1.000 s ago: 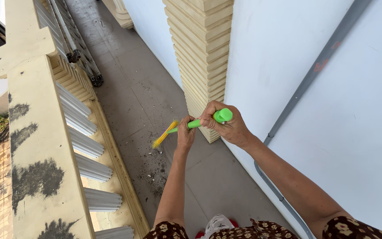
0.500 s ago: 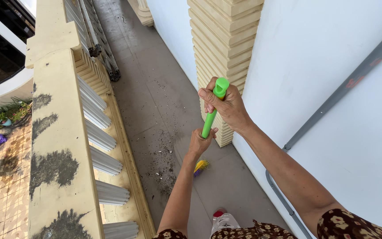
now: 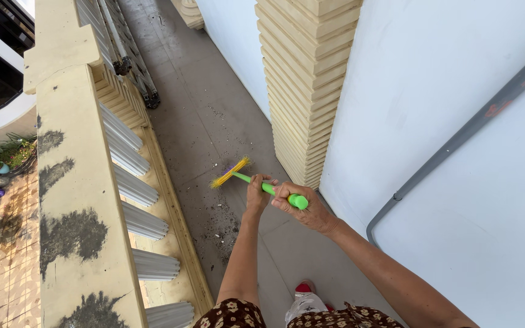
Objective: The person sweeps debris on a balcony floor using a broom, pushing the dirt toward the edge of the space.
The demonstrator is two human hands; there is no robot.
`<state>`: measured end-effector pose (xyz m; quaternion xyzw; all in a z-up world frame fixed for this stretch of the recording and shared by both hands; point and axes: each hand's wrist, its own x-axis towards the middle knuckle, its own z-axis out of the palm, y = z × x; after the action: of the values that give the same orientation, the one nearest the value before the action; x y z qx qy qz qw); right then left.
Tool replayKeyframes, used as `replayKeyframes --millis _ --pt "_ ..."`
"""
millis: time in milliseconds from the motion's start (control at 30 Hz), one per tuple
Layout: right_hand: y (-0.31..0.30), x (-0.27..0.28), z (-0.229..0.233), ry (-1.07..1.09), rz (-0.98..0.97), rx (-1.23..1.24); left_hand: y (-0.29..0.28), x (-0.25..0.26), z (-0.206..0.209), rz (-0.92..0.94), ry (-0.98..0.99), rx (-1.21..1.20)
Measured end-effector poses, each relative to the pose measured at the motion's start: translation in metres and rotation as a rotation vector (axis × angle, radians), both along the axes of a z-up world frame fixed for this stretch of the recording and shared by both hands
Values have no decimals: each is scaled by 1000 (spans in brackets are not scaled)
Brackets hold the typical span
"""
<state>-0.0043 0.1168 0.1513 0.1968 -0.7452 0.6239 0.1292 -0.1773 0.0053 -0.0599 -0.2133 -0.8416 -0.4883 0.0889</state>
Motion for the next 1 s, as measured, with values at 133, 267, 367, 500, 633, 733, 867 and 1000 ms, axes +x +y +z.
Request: replayKeyframes --millis 133,267,367,500,633,733,867,1000 --pt "12 2 48 63 -66 -25 0 26 78 -124 118 75" --pt "14 6 106 109 -69 -160 3 56 143 -249 49 -14" --pt "5 6 139 151 -82 -198 0 76 175 -354 -102 -56" --pt "-14 -3 160 81 -149 -211 -5 83 185 -558 -343 -148" --pt "-39 -18 160 57 -171 -186 -23 76 174 -733 -346 -127" --pt "-58 -30 154 34 -161 -193 -41 62 166 -784 -420 -180" --pt "-81 -43 126 39 -163 -226 -68 22 149 -847 -385 -184" --pt "-101 -44 65 53 -208 -246 -92 -15 105 -598 -427 -457"
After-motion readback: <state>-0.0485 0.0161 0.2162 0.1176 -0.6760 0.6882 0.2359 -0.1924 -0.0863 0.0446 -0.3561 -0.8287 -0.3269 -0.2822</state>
